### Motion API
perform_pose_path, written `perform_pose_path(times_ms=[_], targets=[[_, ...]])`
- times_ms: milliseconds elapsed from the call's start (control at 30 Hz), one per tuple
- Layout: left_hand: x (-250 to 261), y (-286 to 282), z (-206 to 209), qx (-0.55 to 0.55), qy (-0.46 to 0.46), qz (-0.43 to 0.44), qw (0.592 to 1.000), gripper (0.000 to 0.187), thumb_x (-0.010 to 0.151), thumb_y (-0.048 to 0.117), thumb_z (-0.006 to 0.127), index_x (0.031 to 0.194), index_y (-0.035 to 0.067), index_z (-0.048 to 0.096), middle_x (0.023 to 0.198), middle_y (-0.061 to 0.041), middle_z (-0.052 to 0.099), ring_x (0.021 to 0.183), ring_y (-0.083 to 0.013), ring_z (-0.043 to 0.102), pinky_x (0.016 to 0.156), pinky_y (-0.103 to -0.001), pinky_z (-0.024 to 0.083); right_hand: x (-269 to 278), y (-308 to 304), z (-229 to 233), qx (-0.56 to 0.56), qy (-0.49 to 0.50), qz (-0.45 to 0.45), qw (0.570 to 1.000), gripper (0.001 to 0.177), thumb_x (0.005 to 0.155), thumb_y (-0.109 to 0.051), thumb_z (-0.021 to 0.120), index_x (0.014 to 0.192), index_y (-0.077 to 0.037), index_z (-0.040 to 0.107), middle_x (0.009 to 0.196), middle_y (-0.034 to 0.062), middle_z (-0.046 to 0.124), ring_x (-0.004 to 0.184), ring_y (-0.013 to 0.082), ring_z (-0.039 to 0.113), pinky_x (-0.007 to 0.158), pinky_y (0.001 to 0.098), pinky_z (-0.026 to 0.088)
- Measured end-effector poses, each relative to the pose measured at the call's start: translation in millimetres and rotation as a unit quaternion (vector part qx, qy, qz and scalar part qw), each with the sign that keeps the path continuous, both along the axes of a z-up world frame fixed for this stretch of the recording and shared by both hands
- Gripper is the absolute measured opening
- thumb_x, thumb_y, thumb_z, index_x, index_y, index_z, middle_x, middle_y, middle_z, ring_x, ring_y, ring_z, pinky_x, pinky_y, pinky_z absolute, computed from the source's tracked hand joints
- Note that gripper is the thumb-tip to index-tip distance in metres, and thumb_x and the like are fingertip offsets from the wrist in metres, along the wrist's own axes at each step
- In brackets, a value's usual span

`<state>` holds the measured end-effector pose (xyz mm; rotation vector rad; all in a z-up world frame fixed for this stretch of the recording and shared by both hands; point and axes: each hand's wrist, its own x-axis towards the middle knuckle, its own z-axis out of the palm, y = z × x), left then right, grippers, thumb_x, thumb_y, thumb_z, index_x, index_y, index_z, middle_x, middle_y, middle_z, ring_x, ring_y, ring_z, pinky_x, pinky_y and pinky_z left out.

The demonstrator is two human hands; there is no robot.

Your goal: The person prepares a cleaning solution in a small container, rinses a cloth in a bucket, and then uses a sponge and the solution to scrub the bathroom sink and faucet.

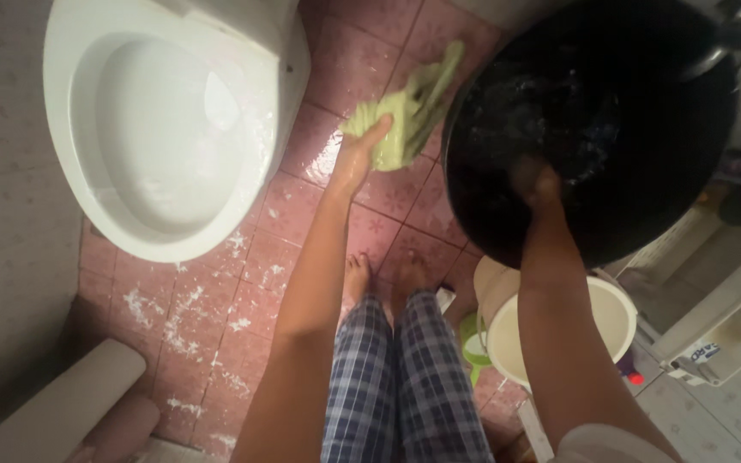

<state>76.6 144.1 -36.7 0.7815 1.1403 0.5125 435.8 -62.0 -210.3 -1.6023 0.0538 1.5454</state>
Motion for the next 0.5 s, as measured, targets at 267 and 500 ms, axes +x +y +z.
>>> perform_pose_path(times_ms=[267, 500], targets=[[29.6, -6.0, 66.6, 0.004, 0.034, -0.019, 0.999, 0.061, 0.097, 0.045, 0.067, 0.133, -0.004, 0.065, 0.126, -0.014, 0.071, 0.117, -0.0218, 0.067, 0.101, -0.031, 0.051, -118.2, 90.6, 220.0, 0.261, 0.102, 0.265, 0.922, 0.046, 0.106, -0.035, 0.051, 0.122, 0.004, 0.07, 0.127, 0.0263, 0.067, 0.123, 0.0437, 0.064, 0.113, 0.0508, 0.047], [-36.2, -37.7, 215.9, -0.07, -0.296, 0.152, 0.94, 0.067, 0.097, 0.038, 0.065, 0.15, 0.003, 0.042, 0.143, -0.013, 0.058, 0.128, -0.0249, 0.061, 0.109, -0.04, 0.051, -222.3, 154.1, 267.5, 0.253, -0.183, 0.009, 0.95, 0.06, 0.107, -0.051, 0.048, 0.153, -0.014, 0.039, 0.153, 0.0065, 0.045, 0.141, 0.0245, 0.046, 0.119, 0.0386, 0.038]])
